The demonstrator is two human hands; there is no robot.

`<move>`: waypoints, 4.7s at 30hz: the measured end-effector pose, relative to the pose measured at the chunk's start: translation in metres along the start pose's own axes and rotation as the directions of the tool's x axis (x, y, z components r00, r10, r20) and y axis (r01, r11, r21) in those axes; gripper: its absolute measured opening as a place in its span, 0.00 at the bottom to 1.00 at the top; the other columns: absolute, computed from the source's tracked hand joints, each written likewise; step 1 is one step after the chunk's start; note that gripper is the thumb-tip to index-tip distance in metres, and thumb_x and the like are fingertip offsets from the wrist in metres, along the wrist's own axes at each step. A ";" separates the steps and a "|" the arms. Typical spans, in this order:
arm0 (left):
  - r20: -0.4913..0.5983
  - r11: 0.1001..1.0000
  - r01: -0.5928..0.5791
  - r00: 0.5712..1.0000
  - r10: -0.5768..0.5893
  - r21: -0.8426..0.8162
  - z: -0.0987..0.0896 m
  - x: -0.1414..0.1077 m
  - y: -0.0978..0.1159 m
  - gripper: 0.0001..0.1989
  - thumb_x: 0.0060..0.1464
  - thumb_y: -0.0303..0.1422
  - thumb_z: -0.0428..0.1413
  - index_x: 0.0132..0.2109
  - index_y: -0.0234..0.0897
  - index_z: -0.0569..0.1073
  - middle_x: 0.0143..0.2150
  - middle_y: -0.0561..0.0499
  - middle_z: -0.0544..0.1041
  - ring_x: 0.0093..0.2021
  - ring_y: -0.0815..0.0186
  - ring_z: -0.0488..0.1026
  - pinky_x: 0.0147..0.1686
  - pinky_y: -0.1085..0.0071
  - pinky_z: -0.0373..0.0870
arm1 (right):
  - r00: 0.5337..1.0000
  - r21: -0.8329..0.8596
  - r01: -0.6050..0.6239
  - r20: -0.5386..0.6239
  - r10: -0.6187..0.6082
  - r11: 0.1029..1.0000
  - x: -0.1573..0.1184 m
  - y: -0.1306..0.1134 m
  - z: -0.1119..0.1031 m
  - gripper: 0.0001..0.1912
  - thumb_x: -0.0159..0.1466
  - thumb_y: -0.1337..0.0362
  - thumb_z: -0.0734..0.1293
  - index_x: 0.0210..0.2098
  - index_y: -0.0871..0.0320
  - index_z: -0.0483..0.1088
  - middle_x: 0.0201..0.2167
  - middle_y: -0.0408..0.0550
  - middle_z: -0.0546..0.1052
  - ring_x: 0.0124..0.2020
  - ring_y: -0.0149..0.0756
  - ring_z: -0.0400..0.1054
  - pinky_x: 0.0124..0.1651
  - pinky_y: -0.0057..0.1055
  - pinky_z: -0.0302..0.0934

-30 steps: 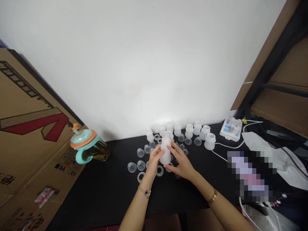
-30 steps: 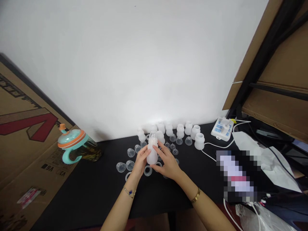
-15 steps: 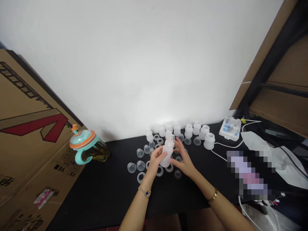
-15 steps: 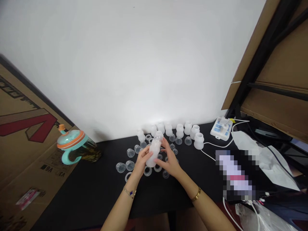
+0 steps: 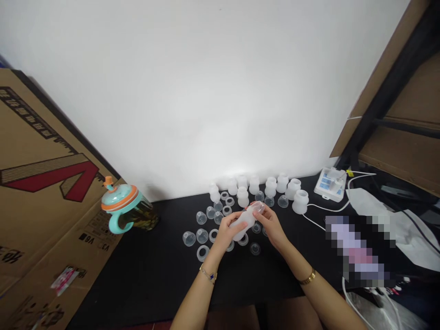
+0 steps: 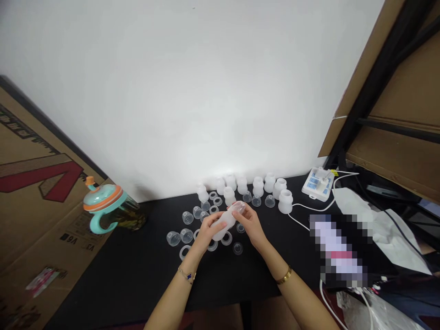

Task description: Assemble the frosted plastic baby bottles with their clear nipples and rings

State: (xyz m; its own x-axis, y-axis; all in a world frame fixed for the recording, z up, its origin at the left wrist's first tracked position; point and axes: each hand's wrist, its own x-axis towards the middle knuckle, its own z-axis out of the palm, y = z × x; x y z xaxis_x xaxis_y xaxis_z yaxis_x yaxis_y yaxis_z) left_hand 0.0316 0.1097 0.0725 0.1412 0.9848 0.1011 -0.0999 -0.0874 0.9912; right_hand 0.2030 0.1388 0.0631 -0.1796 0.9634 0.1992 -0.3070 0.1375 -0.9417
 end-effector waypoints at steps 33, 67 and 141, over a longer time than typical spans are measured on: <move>-0.003 1.000 -0.011 1.000 0.011 0.009 -0.001 0.002 -0.002 0.22 0.52 0.47 0.63 0.45 0.32 0.79 0.39 0.45 0.81 0.36 0.62 0.76 0.36 0.70 0.69 | 0.997 0.059 0.030 -0.072 -0.025 0.998 0.002 0.005 -0.001 0.26 0.57 0.55 0.75 0.52 0.53 0.70 0.44 0.51 0.80 0.41 0.43 0.73 0.37 0.33 0.68; 0.062 0.998 -0.007 0.998 0.003 0.066 -0.004 0.002 -0.004 0.20 0.51 0.41 0.65 0.48 0.33 0.78 0.41 0.43 0.82 0.40 0.59 0.78 0.41 0.67 0.72 | 0.998 -0.036 0.059 -0.031 -0.060 0.998 0.000 0.003 -0.001 0.28 0.61 0.52 0.71 0.59 0.52 0.68 0.49 0.53 0.79 0.45 0.46 0.74 0.40 0.37 0.68; -0.808 0.814 0.390 0.569 0.156 0.431 -0.196 0.008 -0.044 0.30 0.47 0.39 0.63 0.57 0.34 0.73 0.31 0.50 0.80 0.36 0.59 0.77 0.43 0.63 0.71 | 0.994 -0.513 0.075 -0.031 -0.106 0.855 0.004 0.012 -0.005 0.17 0.65 0.52 0.66 0.46 0.56 0.76 0.41 0.52 0.82 0.37 0.42 0.75 0.33 0.31 0.66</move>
State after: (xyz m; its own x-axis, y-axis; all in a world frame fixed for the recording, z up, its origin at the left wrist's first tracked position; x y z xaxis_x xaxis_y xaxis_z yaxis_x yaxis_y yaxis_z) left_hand -0.1560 0.1506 0.0132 -0.7308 0.6676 0.1422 0.3985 0.2482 0.8830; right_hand 0.2031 0.1448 0.0517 -0.1166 0.9500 0.2895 0.2030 0.3082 -0.9294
